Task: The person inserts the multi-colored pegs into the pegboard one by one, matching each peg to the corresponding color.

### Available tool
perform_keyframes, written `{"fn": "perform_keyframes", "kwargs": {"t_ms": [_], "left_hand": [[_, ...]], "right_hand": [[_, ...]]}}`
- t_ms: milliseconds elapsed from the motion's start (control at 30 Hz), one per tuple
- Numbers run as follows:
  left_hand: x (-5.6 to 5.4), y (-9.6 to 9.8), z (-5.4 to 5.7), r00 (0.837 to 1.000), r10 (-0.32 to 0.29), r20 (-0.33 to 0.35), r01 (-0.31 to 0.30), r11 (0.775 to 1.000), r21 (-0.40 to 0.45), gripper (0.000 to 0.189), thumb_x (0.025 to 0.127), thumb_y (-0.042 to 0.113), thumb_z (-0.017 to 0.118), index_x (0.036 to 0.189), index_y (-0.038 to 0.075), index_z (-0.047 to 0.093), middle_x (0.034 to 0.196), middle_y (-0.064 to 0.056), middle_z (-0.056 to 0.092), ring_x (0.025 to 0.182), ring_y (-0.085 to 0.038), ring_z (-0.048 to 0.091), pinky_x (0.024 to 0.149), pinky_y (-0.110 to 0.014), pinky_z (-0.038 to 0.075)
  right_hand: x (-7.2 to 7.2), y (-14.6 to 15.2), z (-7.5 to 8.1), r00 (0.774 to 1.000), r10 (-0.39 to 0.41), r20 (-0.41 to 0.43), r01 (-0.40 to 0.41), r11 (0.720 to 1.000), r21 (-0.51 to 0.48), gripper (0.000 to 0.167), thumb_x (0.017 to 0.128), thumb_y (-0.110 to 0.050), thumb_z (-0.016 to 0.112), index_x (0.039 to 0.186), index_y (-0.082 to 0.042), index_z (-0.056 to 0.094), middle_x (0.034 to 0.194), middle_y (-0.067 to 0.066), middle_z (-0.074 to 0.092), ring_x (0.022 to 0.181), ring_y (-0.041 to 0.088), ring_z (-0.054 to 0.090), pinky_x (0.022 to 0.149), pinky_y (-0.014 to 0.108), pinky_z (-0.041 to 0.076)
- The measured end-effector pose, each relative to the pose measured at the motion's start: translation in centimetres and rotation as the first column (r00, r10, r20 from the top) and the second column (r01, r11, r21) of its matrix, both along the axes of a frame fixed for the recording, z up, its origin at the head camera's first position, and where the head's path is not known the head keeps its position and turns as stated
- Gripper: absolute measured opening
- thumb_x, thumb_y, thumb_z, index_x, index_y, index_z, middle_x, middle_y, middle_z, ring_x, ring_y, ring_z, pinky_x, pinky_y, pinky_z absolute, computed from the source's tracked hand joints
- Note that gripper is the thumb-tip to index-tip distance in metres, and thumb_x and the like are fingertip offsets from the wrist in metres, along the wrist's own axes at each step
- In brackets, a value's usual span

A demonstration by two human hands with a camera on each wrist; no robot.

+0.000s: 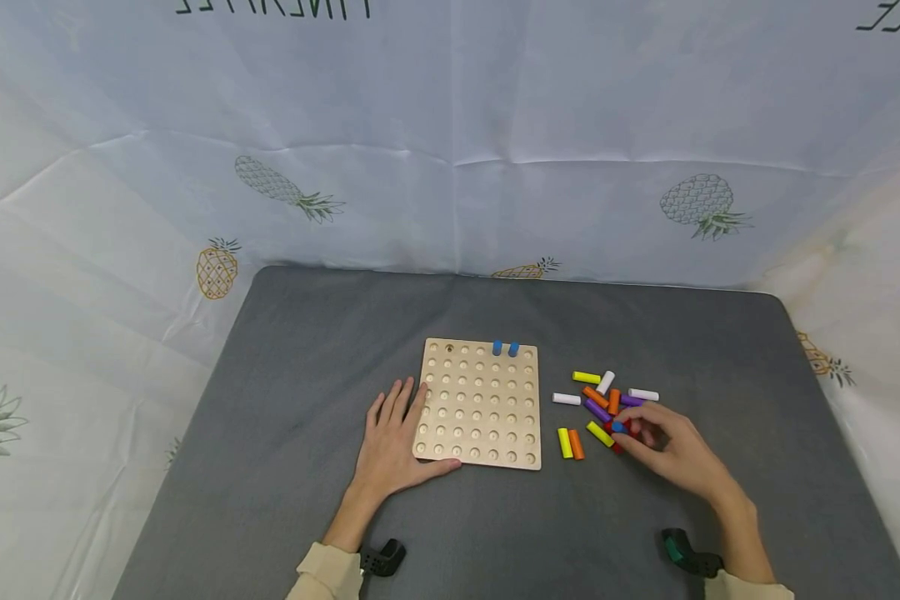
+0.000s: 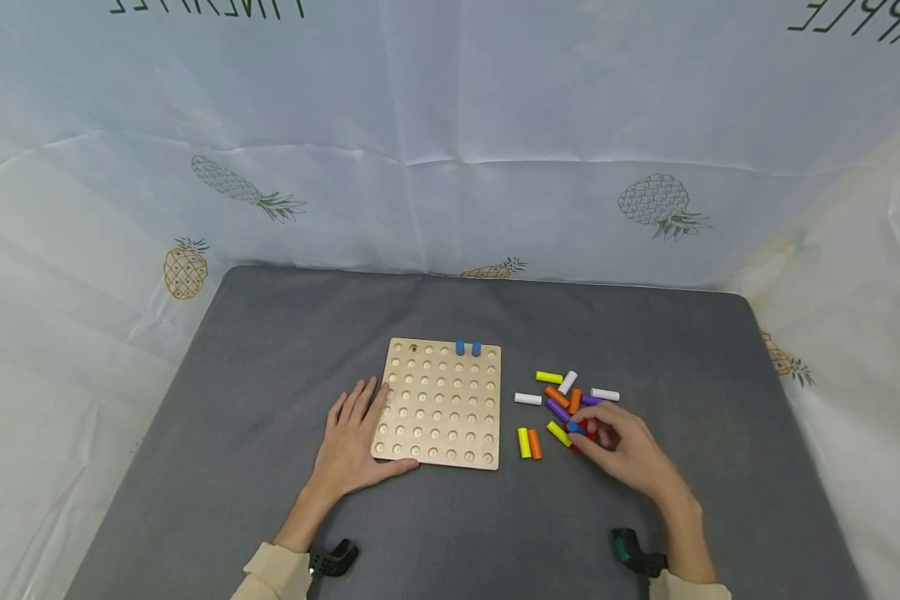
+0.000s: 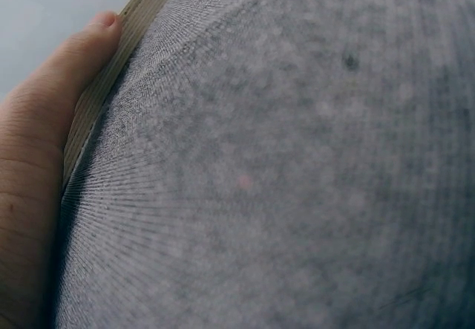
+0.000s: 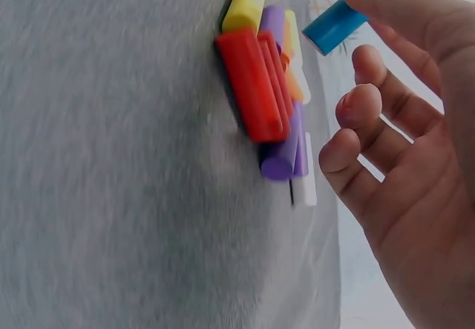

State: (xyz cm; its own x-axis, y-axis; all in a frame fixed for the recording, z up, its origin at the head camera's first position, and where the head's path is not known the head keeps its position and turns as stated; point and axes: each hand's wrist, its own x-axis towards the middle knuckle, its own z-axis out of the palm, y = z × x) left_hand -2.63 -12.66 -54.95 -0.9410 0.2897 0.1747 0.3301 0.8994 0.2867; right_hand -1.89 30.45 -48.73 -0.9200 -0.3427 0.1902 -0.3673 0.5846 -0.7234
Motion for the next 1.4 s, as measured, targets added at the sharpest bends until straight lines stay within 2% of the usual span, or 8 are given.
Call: {"fn": "perform_keyframes", "kwargs": {"t_ms": [200,500,700,867,1100,1233,1400], "left_hand": [[0.0,0.0,0.0,1.000,-0.003,-0.006,0.003,1.000,0.003,0.128,0.065,0.093,0.061,0.163,0.016,0.028,0.165,-0.014,0.037,0.155,-0.033,0.034,0.122,-0.057,0.027],[0.1,0.1,0.2,1.000,0.003,0.012,-0.003,1.000,-0.003,0.130,0.063,0.088,0.068,0.163,0.017,0.027,0.165,-0.014,0.037,0.155,-0.033,0.033,0.122,-0.057,0.027],[0.1,0.1,0.3,1.000,0.004,0.021,-0.004,1.000,-0.006,0.130,0.063,0.087,0.070,0.164,0.017,0.027,0.165,-0.014,0.036,0.155,-0.033,0.032,0.123,-0.057,0.026],[0.0,0.1,0.2,1.000,0.001,0.017,-0.001,1.000,0.003,0.129,0.063,0.088,0.068,0.163,0.016,0.027,0.165,-0.014,0.037,0.155,-0.033,0.033,0.123,-0.057,0.026],[0.1,0.1,0.2,1.000,0.004,0.016,-0.004,1.000,-0.001,0.129,0.063,0.087,0.068,0.163,0.017,0.027,0.165,-0.014,0.036,0.155,-0.033,0.032,0.123,-0.057,0.026],[0.1,0.1,0.2,1.000,0.003,0.022,-0.003,1.000,0.005,0.129,0.064,0.088,0.067,0.163,0.017,0.027,0.166,-0.014,0.036,0.155,-0.033,0.032,0.123,-0.057,0.026],[0.1,0.0,0.1,1.000,-0.001,0.025,0.000,1.000,0.017,0.128,0.065,0.090,0.064,0.163,0.017,0.027,0.166,-0.014,0.035,0.155,-0.033,0.032,0.123,-0.057,0.025]], "right_hand": [[-0.8,-1.1,-0.3,0.998,-0.015,-0.056,0.013,0.999,-0.031,0.036,0.076,0.007,0.083,0.098,-0.016,0.069,0.078,-0.008,0.050,0.064,0.002,0.043,0.055,0.022,0.036],[-2.0,-3.0,-0.8,0.998,-0.044,-0.048,0.038,0.992,-0.123,0.036,0.076,0.011,0.081,0.101,-0.013,0.070,0.078,-0.004,0.051,0.064,0.005,0.044,0.054,0.023,0.036],[-2.5,-4.8,-0.6,0.992,-0.111,-0.061,0.104,0.989,-0.104,0.034,0.075,0.012,0.081,0.101,-0.009,0.072,0.077,-0.002,0.050,0.063,0.006,0.043,0.054,0.022,0.036],[-3.3,-6.4,-0.5,0.985,-0.165,-0.051,0.157,0.977,-0.142,0.028,0.078,0.015,0.077,0.099,-0.001,0.071,0.078,0.003,0.050,0.062,0.008,0.040,0.053,0.023,0.035],[-4.6,-8.0,-0.2,0.978,-0.208,0.012,0.205,0.955,-0.215,0.028,0.084,0.006,0.077,0.110,-0.005,0.073,0.080,0.003,0.051,0.063,0.007,0.042,0.053,0.022,0.036],[-5.3,-9.0,0.0,0.974,-0.226,0.013,0.223,0.948,-0.225,0.027,0.086,0.005,0.076,0.111,-0.002,0.073,0.074,0.009,0.045,0.059,0.006,0.036,0.050,0.024,0.031],[-5.7,-10.3,1.2,0.972,-0.224,0.067,0.233,0.941,-0.246,0.022,0.089,0.005,0.073,0.110,0.005,0.071,0.069,0.018,0.037,0.055,0.004,0.028,0.047,0.024,0.027]]}}
